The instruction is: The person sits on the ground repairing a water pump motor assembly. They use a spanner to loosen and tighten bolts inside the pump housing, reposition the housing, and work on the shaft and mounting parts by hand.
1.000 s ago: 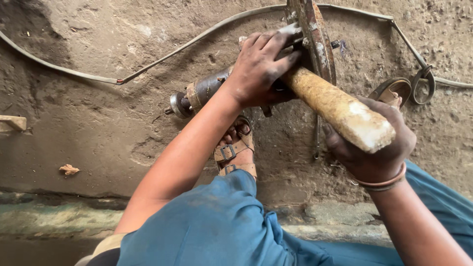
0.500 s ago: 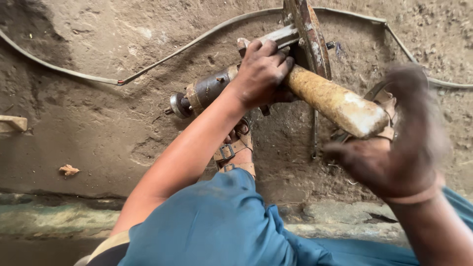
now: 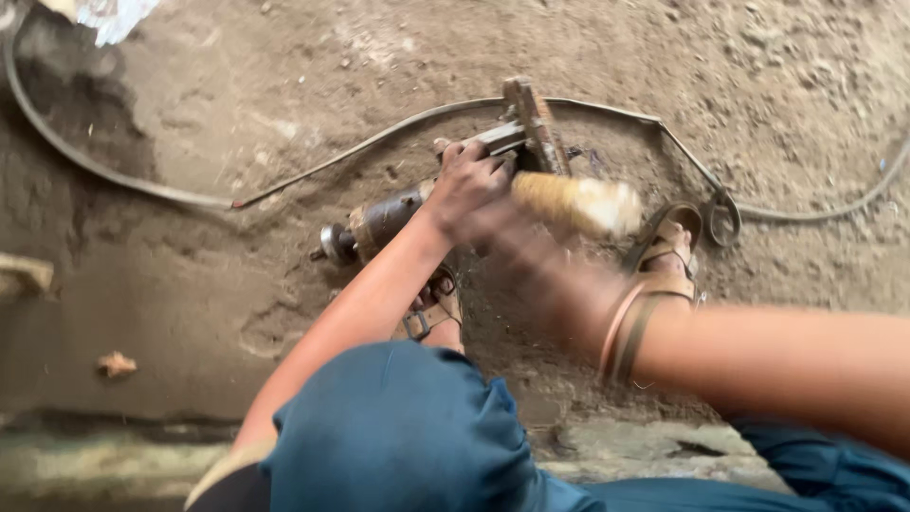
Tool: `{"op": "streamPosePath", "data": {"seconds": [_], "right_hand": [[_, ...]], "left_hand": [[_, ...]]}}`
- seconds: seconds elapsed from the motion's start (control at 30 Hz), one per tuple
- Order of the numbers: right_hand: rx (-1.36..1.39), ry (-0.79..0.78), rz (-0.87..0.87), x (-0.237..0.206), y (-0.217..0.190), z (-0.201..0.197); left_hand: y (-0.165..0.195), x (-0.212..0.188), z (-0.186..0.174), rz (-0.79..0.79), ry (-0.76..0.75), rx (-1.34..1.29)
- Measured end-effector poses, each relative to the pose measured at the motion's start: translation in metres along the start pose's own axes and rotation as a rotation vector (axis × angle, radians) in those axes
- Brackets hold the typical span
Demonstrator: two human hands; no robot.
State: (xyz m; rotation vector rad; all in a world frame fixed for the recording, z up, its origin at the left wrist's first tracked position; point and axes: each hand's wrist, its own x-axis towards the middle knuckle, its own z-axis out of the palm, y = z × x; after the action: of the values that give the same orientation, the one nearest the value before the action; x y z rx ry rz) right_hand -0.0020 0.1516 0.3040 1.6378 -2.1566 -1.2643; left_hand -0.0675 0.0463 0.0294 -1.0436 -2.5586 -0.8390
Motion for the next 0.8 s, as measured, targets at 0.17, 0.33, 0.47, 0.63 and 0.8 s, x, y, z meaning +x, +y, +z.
{"op": "streamPosePath", "data": {"seconds": [0.17, 0.33, 0.47, 0.63, 0.8], "right_hand": [[-0.073, -0.305, 0.094, 0.005, -0.03, 0.077], [0.029, -0.451, 0.118, 0.014, -0.037, 0.087], [0.079, -0.412, 0.138, 0.017, -0.024, 0.086], [0.283, -0.411, 0.176, 0.022, -0.012, 0.089], [0.434, -0.277, 0.327, -0.017, -0.03, 0.077]], "left_hand": [[0.006, -0.002, -0.012, -0.103, -0.043, -0.005], [0.01, -0.006, -0.021, -0.114, 0.038, -0.031], [0.018, -0.013, -0.012, -0.495, 0.088, -0.088], [0.022, -0.014, -0.002, -0.605, 0.046, 0.106], [0.026, -0.017, -0.005, -0.623, -0.005, 0.035]]}}
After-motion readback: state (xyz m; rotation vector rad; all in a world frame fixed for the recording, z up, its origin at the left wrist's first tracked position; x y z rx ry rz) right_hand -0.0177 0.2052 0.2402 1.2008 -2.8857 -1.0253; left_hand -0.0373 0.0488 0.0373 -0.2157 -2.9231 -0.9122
